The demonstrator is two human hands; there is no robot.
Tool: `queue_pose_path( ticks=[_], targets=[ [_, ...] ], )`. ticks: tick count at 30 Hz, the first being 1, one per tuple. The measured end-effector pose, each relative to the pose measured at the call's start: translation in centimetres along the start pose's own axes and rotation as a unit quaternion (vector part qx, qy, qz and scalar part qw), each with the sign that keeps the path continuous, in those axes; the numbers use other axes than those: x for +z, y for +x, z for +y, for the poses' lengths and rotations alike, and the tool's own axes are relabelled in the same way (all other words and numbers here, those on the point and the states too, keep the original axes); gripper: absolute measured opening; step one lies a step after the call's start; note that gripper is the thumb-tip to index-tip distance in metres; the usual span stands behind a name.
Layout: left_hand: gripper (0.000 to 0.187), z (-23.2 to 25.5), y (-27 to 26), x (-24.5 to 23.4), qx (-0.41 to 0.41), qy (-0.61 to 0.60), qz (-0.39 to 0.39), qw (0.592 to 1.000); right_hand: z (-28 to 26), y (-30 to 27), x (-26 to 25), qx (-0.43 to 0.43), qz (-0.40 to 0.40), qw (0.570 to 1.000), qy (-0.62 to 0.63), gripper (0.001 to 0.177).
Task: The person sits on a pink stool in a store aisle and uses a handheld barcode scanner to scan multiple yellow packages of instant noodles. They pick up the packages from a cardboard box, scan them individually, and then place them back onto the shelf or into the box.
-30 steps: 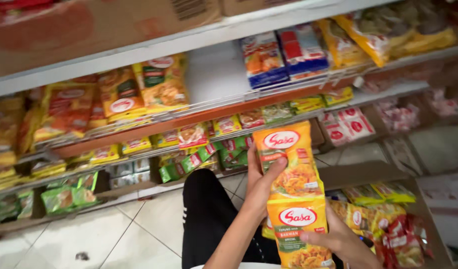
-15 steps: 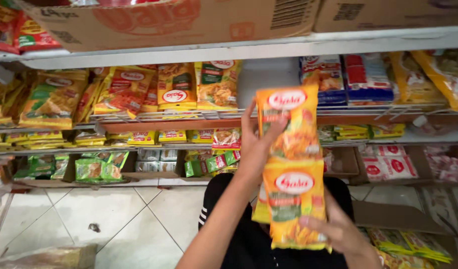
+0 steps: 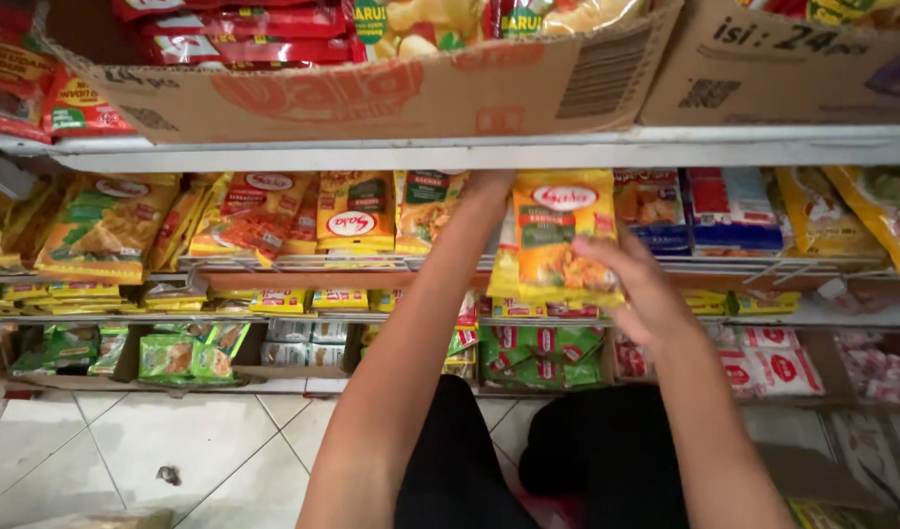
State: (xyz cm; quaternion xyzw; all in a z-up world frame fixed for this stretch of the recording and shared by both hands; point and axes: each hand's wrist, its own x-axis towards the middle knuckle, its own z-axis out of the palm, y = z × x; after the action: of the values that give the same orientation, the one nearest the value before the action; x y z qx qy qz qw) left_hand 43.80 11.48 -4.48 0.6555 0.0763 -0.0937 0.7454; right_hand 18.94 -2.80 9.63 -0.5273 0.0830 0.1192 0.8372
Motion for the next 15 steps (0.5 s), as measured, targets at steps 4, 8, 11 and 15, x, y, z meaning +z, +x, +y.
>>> queue_pose_path(
  ticks=[4, 8, 11, 15],
  targets=[
    [0.049, 0.2, 1.0, -1.3, 0.227, 0.080, -0.091, 0.966, -0.2, 6.4, -1.9, 0.025, 0.018, 0.999, -0.037, 0.057],
    [0.040, 3.0, -5.9, -0.5, 0.332, 0.378, -0.022, 0.864, 0.3, 12.0, -2.9, 0.080, -0.020, 0.975, -0.208, 0.063],
    [0.034, 4.9, -13.1, -0.8, 0.352, 0.396, 0.024, 0.848, 0.5, 12.8, -3.4, 0.068, -0.001, 0.932, -0.355, 0.062],
    [0.037, 5.9, -18.4, -1.8, 0.392, 0.353, 0.051, 0.848, 0.3, 14.0, -3.5, -0.029, 0.040, 0.941, -0.336, 0.060]
  ],
)
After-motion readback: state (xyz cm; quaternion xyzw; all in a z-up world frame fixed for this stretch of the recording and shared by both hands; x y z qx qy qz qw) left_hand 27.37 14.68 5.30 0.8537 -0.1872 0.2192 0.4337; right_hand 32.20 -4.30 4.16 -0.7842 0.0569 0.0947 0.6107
